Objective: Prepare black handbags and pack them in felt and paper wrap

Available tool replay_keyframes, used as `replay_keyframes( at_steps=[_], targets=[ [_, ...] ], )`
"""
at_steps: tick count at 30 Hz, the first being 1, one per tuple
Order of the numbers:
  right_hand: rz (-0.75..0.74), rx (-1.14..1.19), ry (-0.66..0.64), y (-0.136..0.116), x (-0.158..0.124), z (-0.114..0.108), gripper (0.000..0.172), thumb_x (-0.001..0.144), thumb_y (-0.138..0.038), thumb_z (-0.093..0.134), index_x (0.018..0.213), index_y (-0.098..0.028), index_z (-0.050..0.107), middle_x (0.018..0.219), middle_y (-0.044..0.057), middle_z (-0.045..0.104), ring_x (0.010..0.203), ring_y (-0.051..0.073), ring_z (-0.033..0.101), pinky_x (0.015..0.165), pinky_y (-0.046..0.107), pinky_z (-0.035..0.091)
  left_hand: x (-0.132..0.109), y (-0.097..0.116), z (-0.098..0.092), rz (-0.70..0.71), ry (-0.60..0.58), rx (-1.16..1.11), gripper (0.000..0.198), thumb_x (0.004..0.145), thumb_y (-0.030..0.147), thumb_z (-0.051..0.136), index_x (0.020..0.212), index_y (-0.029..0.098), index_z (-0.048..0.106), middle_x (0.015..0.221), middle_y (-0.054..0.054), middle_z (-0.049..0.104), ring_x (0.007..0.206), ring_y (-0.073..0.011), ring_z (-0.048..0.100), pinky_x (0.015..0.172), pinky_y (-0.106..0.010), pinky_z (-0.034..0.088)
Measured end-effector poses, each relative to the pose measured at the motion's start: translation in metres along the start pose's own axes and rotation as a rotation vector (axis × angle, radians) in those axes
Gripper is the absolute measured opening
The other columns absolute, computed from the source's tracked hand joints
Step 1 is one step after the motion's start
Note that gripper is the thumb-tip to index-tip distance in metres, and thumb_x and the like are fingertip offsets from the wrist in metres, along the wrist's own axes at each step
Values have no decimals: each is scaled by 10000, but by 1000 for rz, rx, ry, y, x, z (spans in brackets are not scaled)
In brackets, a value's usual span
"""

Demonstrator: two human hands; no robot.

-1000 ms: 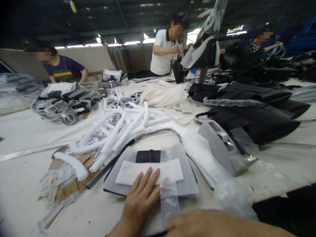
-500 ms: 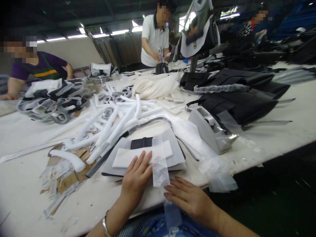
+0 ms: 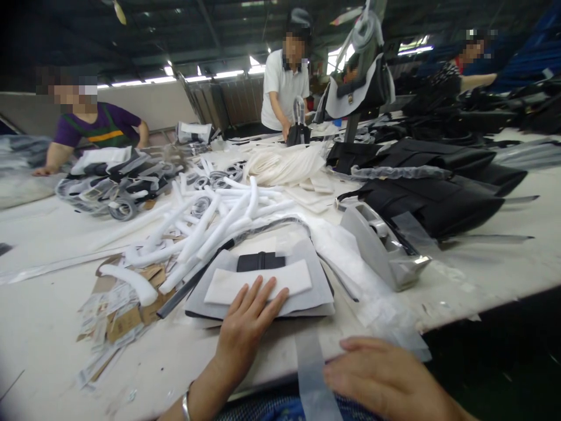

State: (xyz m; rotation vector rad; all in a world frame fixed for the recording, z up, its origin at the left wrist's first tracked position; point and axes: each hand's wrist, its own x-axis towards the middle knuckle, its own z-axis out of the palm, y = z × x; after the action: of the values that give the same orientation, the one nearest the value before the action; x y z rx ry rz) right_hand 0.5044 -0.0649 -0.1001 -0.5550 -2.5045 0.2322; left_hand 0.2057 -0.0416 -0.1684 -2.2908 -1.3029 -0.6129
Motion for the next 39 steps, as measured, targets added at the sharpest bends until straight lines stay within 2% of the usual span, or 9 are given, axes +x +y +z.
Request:
replay_keyframes(
  at_steps=[4, 8, 10, 14, 16, 23, 27, 32, 39],
  targets=[
    [256, -99, 202, 49, 60, -2, 354, 986, -198, 546, 1317, -298, 625, 1229, 13, 735, 1114, 190, 703, 1022, 283, 545, -1, 0, 4, 4, 48, 22, 412, 1033, 243, 475, 1431, 335, 535, 1443, -11, 591, 1333, -277, 555, 1051, -446, 519],
    [292, -55, -179, 112, 136, 21, 522, 925, -307, 643, 1427, -195, 552, 1459, 117, 571, 1344, 285, 536, 1123, 442, 443, -2, 0, 9, 7, 88, 40, 405, 1032, 267, 492, 1426, 348, 539, 1430, -3, 603, 1316, -264, 572, 1054, -429, 514],
    [275, -31, -319, 136, 161, 34, 585, 801, -334, 776, 1350, -195, 634, 1388, 121, 633, 1272, 315, 597, 1059, 420, 490, -2, 0, 13, -5, 123, 44, 399, 1033, 270, 489, 1419, 354, 547, 1419, 1, 612, 1306, -260, 580, 1061, -423, 507],
    [228, 7, -431, 161, 178, 48, 175, 793, -250, 752, 958, -256, 810, 923, 13, 809, 860, 215, 757, 773, 254, 558, -4, 3, 20, -24, 154, 46, 418, 1028, 271, 502, 1436, 360, 528, 1440, -3, 595, 1329, -264, 559, 1086, -428, 482],
    [230, -4, -408, 164, 177, 45, 171, 873, -211, 648, 886, -253, 813, 867, 7, 809, 818, 198, 756, 734, 241, 541, -6, 4, 23, -31, 161, 41, 422, 1027, 290, 508, 1442, 365, 520, 1455, -6, 581, 1345, -268, 543, 1101, -435, 467],
    [299, -81, -106, 135, 149, 17, 291, 1005, -323, 489, 1049, -217, 757, 1056, 80, 785, 997, 252, 729, 890, 356, 552, -6, 3, 19, -31, 108, 25, 425, 1036, 317, 477, 1457, 363, 502, 1485, -11, 552, 1372, -275, 512, 1123, -442, 440],
    [164, -39, 5, 98, 125, 12, 227, 994, -253, 530, 1095, -237, 733, 1060, 50, 788, 989, 208, 744, 913, 317, 590, -5, 2, 11, -10, 79, 9, 420, 1053, 307, 413, 1464, 343, 497, 1480, -19, 557, 1376, -271, 507, 1148, -449, 405],
    [-57, -136, 38, 58, 93, 28, 334, 978, -83, 470, 1230, -174, 669, 1141, 90, 766, 1061, 190, 727, 982, 338, 585, -3, 3, 5, -15, 73, -9, 408, 1062, 288, 373, 1436, 313, 535, 1452, -14, 584, 1361, -261, 525, 1165, -451, 385],
    [-123, -250, 31, 28, 60, 46, 373, 992, -71, 409, 1274, -79, 653, 1287, 124, 694, 1302, 236, 575, 1164, 434, 415, -5, 2, 9, -9, 25, -34, 376, 1056, 262, 394, 1377, 249, 590, 1495, -37, 539, 1398, -277, 480, 1167, -465, 380]
  ],
)
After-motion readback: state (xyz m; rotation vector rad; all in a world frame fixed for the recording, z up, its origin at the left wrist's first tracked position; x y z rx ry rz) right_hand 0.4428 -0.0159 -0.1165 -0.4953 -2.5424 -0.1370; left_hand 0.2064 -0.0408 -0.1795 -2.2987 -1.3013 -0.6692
